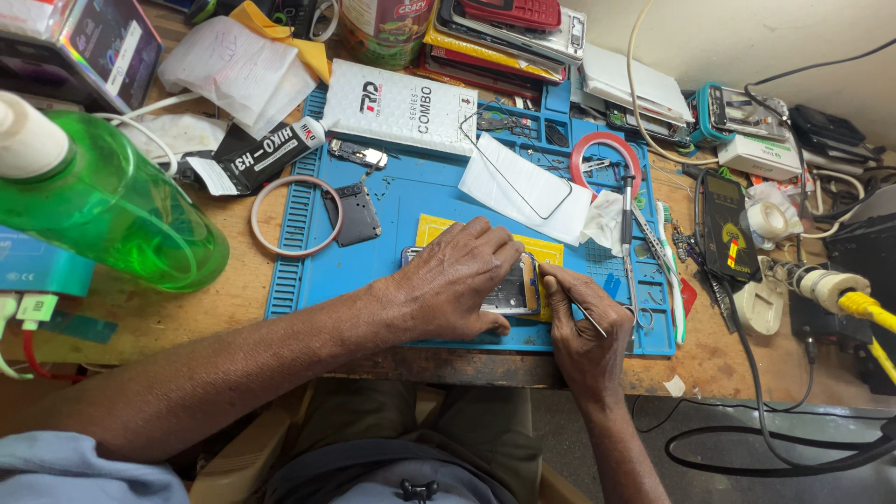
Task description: The person cleans the interior of a disassembled smartphone using a spray bottle, a white cloth, and a metal tool. They repeatedly wipe the phone's frame and use the tool to scrape residue from the edges.
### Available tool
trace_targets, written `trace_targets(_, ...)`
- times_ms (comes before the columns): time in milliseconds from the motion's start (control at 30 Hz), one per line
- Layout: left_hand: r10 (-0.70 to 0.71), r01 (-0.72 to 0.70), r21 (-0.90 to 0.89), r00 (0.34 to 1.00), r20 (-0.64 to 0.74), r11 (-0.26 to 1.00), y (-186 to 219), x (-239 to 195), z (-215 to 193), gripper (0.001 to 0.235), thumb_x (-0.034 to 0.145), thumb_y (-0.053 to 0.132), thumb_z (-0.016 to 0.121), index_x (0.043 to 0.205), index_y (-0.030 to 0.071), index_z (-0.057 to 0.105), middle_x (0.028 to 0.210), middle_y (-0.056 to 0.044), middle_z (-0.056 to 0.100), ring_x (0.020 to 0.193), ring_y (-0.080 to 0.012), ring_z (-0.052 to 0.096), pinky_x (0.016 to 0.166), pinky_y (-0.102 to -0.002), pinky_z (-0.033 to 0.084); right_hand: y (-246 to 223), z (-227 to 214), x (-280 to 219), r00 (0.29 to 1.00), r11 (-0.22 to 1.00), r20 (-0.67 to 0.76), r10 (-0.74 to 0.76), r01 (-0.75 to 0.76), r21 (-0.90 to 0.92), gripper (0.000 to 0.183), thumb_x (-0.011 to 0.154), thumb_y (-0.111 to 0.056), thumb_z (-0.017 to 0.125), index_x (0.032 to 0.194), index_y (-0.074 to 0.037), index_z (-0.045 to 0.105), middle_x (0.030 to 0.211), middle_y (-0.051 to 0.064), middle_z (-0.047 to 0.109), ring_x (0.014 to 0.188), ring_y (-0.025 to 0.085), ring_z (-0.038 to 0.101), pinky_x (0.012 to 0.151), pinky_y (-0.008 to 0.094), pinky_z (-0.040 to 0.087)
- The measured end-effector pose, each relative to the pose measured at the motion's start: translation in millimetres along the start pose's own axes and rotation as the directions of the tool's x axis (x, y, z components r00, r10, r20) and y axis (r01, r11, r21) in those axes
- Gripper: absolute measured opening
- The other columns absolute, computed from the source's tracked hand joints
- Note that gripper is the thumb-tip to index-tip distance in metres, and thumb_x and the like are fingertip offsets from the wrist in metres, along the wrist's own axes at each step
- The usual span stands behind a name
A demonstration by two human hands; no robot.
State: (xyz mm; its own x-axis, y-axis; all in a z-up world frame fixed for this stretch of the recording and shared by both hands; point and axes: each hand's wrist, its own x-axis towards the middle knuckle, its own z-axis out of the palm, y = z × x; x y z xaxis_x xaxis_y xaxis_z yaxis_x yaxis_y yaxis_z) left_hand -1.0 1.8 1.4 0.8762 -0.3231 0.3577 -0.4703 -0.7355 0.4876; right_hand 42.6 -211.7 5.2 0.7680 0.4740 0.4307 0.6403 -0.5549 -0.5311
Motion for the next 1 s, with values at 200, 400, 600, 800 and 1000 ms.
trace_targets(200, -0.066, 0.059, 0.084, 0.994, 0.082, 0.995, 1, -10, -14, 0.067, 0.066, 0.045, 0.089, 0.096, -0.009, 0.062, 0.097, -0.017, 0.053, 0.092, -0.0298, 0.051, 0.083, -0.045, 0.050, -3, 0, 2, 1.000, 0.999, -0.003, 0.028, -0.028, 0.044, 0.018, 0.098, -0.007, 0.070, 0.114, -0.002, 0.076, 0.107, 0.014, 0.079, 0.098, 0.020, 0.077, 0.084, 0.031, 0.061)
trace_targets(400, -0.078, 0.071, 0.082, 0.994, 0.083, 0.994, 8, -12, -8, 0.066, 0.069, 0.048, 0.086, 0.089, -0.010, 0.062, 0.093, -0.019, 0.053, 0.090, -0.0291, 0.051, 0.084, -0.045, 0.050, -9, 1, 2, 1.000, 0.999, -0.010, 0.023, -0.023, 0.046, 0.018, 0.097, -0.006, 0.071, 0.114, -0.002, 0.076, 0.107, 0.014, 0.079, 0.098, 0.021, 0.077, 0.084, 0.032, 0.061)
trace_targets(600, -0.054, 0.054, 0.055, 0.999, -0.001, 0.997, 9, -15, -5, 0.064, 0.067, 0.046, 0.086, 0.086, -0.010, 0.062, 0.094, -0.020, 0.054, 0.090, -0.0313, 0.052, 0.084, -0.047, 0.050, -13, 2, 4, 0.999, 0.999, -0.006, -0.044, 0.044, -0.005, 0.018, 0.097, -0.006, 0.072, 0.114, -0.001, 0.075, 0.109, 0.016, 0.078, 0.100, 0.024, 0.077, 0.086, 0.033, 0.060)
trace_targets(800, -0.033, 0.034, 0.045, 0.999, -0.031, 0.998, 6, -16, -3, 0.062, 0.066, 0.044, 0.085, 0.087, -0.010, 0.062, 0.095, -0.021, 0.054, 0.091, -0.0319, 0.052, 0.084, -0.046, 0.050, -21, 9, -1, 0.984, 0.974, 0.026, -0.174, 0.176, -0.142, 0.020, 0.094, -0.006, 0.071, 0.114, -0.004, 0.077, 0.113, 0.015, 0.077, 0.108, 0.026, 0.074, 0.094, 0.038, 0.057)
trace_targets(1000, -0.017, 0.019, 0.040, 0.999, -0.041, 0.999, 6, -17, -4, 0.059, 0.067, 0.042, 0.084, 0.085, -0.008, 0.061, 0.094, -0.020, 0.054, 0.090, -0.0321, 0.052, 0.084, -0.047, 0.050, -22, 12, 5, 0.984, 0.956, 0.010, -0.179, 0.176, -0.234, 0.018, 0.094, -0.006, 0.074, 0.111, -0.007, 0.078, 0.110, 0.011, 0.078, 0.109, 0.026, 0.073, 0.100, 0.039, 0.049)
